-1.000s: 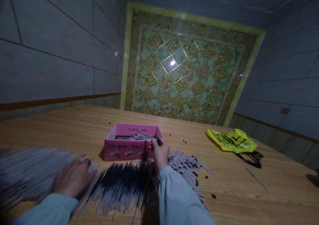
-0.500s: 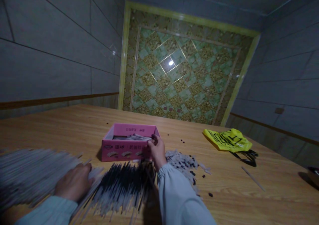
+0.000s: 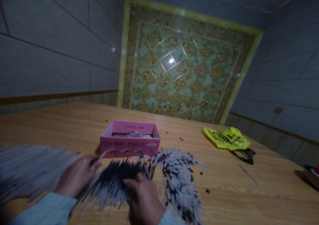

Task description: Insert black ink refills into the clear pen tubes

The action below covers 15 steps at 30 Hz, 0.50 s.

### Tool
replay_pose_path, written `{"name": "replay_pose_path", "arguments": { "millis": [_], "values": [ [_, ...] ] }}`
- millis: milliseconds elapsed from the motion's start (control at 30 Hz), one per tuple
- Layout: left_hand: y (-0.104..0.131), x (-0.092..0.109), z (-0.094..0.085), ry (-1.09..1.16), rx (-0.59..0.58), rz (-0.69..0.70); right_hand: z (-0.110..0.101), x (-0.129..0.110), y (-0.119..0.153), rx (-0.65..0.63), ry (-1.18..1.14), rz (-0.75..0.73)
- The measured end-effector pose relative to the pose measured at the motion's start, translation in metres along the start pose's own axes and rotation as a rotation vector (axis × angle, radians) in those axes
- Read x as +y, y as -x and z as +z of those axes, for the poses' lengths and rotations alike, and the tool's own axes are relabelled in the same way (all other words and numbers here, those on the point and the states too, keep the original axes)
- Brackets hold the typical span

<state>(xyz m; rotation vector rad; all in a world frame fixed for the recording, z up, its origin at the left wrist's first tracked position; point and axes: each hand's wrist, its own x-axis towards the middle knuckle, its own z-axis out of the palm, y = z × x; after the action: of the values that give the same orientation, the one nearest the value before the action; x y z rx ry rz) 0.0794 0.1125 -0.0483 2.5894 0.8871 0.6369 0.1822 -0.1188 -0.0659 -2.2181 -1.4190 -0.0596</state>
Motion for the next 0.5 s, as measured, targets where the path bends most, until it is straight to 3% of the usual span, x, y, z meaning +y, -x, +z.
{"name": "replay_pose_path", "arguments": {
  "millis": [100,200,267,367,500],
  "values": [
    [0.0,0.011,0.004,0.45,0.051,-0.002,0.002,-0.004,-0.001,-0.018,0.136,-0.047],
    [0.005,0.024,0.01,1.035,-0.106,-0.207,0.005,-0.003,-0.002,-0.012,0.231,-0.111],
    [0.009,0.031,0.014,1.305,-0.198,-0.322,0.008,-0.001,-0.002,0.005,0.252,-0.165],
    [0.013,0.035,0.02,1.548,-0.248,-0.445,0.01,0.002,0.0,0.046,0.25,-0.234],
    [0.013,0.035,0.025,1.659,-0.247,-0.522,0.009,0.01,0.003,0.175,0.259,-0.28]
  ]
}}
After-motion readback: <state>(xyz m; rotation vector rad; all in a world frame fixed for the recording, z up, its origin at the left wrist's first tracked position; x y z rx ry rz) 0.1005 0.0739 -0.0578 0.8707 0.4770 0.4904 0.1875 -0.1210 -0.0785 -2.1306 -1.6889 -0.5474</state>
